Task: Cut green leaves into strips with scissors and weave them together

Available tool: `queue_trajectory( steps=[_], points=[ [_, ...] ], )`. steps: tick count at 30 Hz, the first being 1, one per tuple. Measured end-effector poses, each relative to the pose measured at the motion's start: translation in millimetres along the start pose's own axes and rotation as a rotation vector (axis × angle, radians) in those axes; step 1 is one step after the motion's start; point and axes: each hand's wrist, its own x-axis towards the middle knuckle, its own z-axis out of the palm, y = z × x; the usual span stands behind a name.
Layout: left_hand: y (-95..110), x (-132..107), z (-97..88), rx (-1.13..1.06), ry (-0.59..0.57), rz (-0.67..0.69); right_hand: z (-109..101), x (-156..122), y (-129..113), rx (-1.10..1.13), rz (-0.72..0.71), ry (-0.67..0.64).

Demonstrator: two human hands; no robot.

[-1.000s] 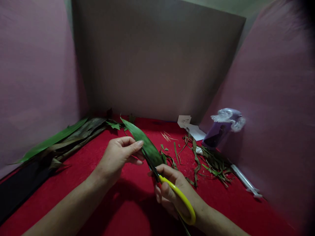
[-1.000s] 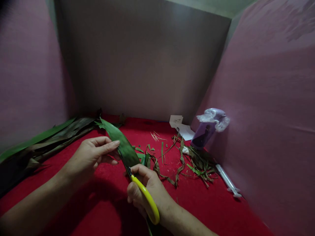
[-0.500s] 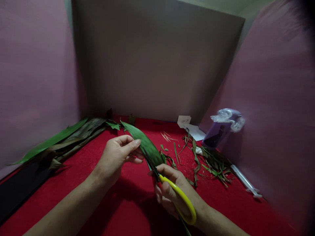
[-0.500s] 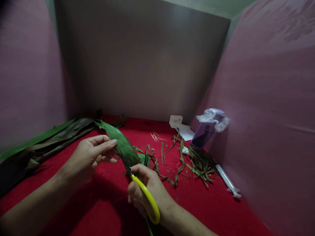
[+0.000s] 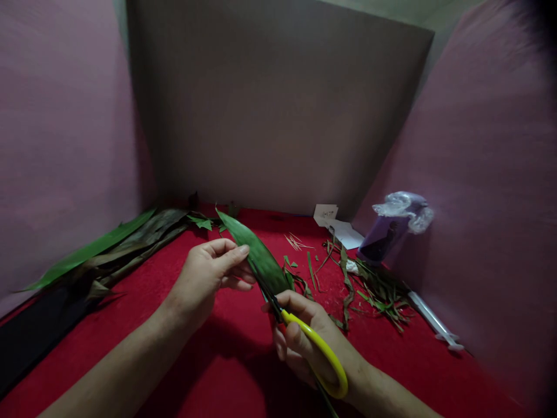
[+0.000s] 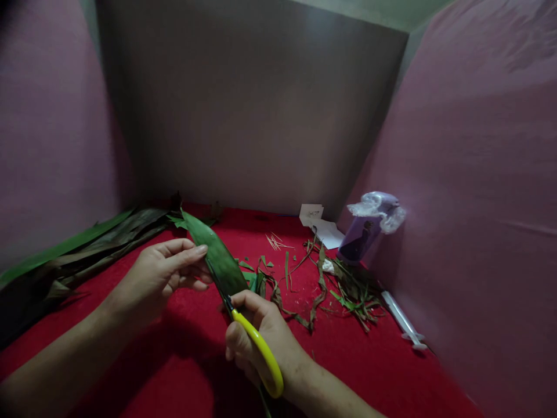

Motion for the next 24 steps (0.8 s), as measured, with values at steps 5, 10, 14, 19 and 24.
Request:
queue_trajectory(
  steps=[5, 10, 14, 19, 24],
  points=[
    [-1.8, 0.4, -1.3, -0.008, -0.020, -0.011, 2.4, -0.2, -0.4, -0.001, -0.001, 0.020],
    [-1.7, -0.2, -3.5, -0.001, -0.024, -0.020, 3.8, -0.1, -0.6, 0.031, 0.015, 0.038],
    [-1.5, 1.0, -3.2, 0.001, -0.039, -0.018, 1.5, 0.0, -0.7, 0.035, -0.002, 0.005],
    [-0.2, 1.3, -1.8, 0.027, -0.005, -0.014, 0.0, 0.1, -0.6, 0.037, -0.015, 0.001],
    [-0.2, 0.0, -2.0, 0.057, -0.008, 0.024, 1.9, 0.7, -0.2, 0.039, -0.010, 0.031]
  ],
)
